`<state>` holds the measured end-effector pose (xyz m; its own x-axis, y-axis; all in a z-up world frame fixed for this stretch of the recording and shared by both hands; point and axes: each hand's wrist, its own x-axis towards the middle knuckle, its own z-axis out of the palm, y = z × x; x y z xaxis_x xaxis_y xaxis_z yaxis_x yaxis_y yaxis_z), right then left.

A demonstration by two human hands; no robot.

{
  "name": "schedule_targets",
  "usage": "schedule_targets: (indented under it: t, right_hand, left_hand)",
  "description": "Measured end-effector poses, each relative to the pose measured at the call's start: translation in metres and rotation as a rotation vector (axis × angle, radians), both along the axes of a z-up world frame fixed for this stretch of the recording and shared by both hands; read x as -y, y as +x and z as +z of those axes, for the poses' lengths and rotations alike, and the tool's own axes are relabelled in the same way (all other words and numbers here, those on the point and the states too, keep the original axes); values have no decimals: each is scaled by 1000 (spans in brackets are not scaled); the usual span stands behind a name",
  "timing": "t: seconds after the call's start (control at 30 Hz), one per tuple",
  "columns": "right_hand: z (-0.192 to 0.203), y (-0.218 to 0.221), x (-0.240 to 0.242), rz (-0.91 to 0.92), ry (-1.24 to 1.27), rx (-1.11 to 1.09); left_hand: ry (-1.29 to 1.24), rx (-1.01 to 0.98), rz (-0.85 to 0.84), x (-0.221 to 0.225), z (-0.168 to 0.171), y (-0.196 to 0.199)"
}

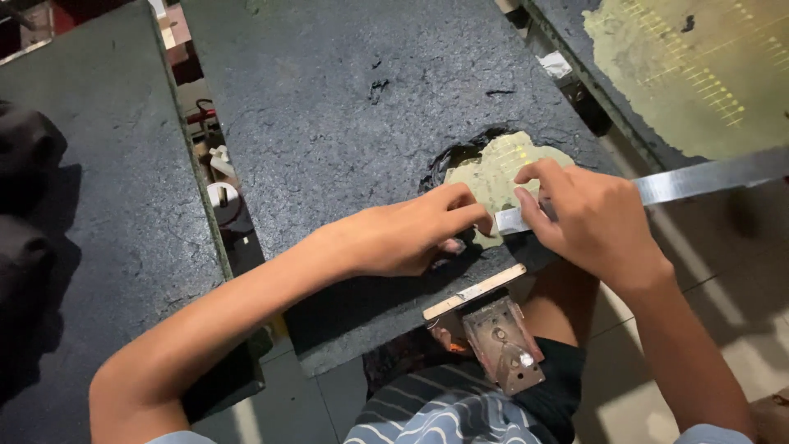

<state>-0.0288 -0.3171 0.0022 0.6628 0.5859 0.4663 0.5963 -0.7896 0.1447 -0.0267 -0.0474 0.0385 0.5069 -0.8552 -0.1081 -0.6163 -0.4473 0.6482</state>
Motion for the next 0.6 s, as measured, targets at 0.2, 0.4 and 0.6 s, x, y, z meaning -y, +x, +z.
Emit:
schedule_targets:
  t: [0.2, 0.4, 0.6]
  right_hand:
    - [-20, 9, 6, 3, 279, -127]
    - [-21, 6, 4, -68, 330, -160]
    - [-22, 6, 6, -86, 390, -212]
  left_hand:
    - [-55, 72, 3, 5, -5, 4]
    - [-277, 718, -102, 1, -44, 15]
    - [-158, 942, 240, 7, -54, -5]
